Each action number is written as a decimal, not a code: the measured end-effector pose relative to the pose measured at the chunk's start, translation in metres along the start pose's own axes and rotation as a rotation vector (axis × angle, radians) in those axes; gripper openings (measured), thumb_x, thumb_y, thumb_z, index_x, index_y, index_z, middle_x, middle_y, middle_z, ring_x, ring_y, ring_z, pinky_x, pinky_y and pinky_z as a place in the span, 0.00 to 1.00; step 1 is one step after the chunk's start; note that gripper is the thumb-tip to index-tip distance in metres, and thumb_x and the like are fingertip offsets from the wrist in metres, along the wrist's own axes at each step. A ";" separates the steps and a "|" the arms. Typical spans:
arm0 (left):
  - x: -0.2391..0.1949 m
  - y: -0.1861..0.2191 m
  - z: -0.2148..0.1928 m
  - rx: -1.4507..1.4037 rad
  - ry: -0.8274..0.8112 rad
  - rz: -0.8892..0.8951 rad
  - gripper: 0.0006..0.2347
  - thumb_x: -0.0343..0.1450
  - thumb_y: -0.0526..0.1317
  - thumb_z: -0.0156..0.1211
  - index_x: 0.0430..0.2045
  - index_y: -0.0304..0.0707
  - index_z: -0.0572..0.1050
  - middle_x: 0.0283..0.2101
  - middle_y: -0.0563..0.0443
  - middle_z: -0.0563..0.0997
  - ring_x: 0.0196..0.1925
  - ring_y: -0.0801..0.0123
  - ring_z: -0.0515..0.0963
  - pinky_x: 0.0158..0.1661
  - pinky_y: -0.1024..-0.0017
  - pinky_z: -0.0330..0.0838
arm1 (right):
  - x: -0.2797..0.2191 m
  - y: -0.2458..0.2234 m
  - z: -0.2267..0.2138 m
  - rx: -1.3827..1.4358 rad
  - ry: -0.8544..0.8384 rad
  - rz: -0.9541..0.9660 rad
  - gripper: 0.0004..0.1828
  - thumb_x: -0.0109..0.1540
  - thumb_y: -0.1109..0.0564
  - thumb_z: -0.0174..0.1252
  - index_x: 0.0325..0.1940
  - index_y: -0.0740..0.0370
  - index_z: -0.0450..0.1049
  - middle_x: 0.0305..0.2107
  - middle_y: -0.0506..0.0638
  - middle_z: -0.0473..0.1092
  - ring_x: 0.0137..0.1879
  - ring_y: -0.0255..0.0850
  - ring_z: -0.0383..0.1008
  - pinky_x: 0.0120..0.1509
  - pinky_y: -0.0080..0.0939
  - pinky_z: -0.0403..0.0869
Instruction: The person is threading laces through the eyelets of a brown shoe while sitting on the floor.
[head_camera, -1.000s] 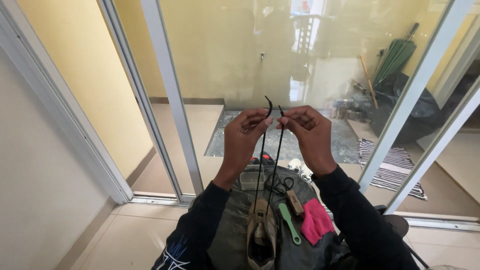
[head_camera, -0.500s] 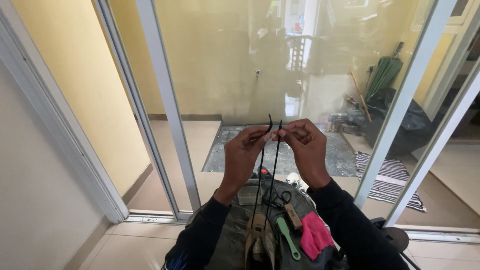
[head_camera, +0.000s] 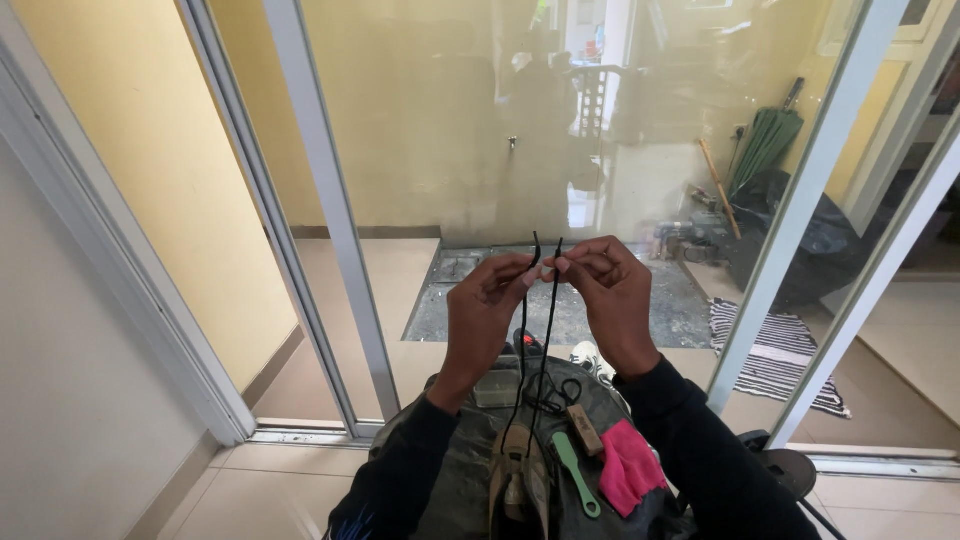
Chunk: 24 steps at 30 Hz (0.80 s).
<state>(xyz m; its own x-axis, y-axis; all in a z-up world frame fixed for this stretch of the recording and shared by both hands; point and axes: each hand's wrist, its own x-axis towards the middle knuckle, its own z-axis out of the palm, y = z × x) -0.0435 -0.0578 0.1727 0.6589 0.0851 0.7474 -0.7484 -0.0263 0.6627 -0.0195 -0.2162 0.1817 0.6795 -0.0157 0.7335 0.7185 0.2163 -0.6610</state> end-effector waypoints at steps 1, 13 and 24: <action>0.000 -0.001 0.000 0.001 0.002 -0.003 0.11 0.74 0.35 0.65 0.49 0.36 0.80 0.44 0.38 0.86 0.48 0.54 0.87 0.48 0.62 0.83 | 0.000 -0.002 0.000 0.000 -0.001 0.003 0.06 0.67 0.64 0.62 0.44 0.66 0.72 0.37 0.61 0.80 0.40 0.41 0.83 0.51 0.43 0.82; -0.017 -0.044 -0.062 0.128 0.181 -0.138 0.08 0.75 0.33 0.64 0.47 0.34 0.78 0.42 0.36 0.85 0.28 0.69 0.82 0.28 0.78 0.79 | -0.019 0.065 -0.033 -0.364 -0.123 -0.107 0.06 0.68 0.74 0.59 0.46 0.69 0.74 0.37 0.62 0.77 0.40 0.47 0.82 0.46 0.47 0.79; -0.123 -0.222 -0.126 0.306 0.076 -0.625 0.07 0.77 0.33 0.57 0.45 0.34 0.80 0.41 0.37 0.84 0.31 0.62 0.86 0.29 0.70 0.81 | -0.100 0.228 -0.085 -0.743 -0.469 0.533 0.11 0.64 0.60 0.63 0.51 0.55 0.81 0.41 0.55 0.80 0.43 0.52 0.83 0.49 0.55 0.76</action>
<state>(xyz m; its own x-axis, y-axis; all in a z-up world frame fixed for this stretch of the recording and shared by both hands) 0.0315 0.0626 -0.0723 0.9432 0.2450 0.2243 -0.1687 -0.2284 0.9588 0.0894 -0.2486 -0.0561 0.9254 0.3229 0.1984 0.3587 -0.5776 -0.7333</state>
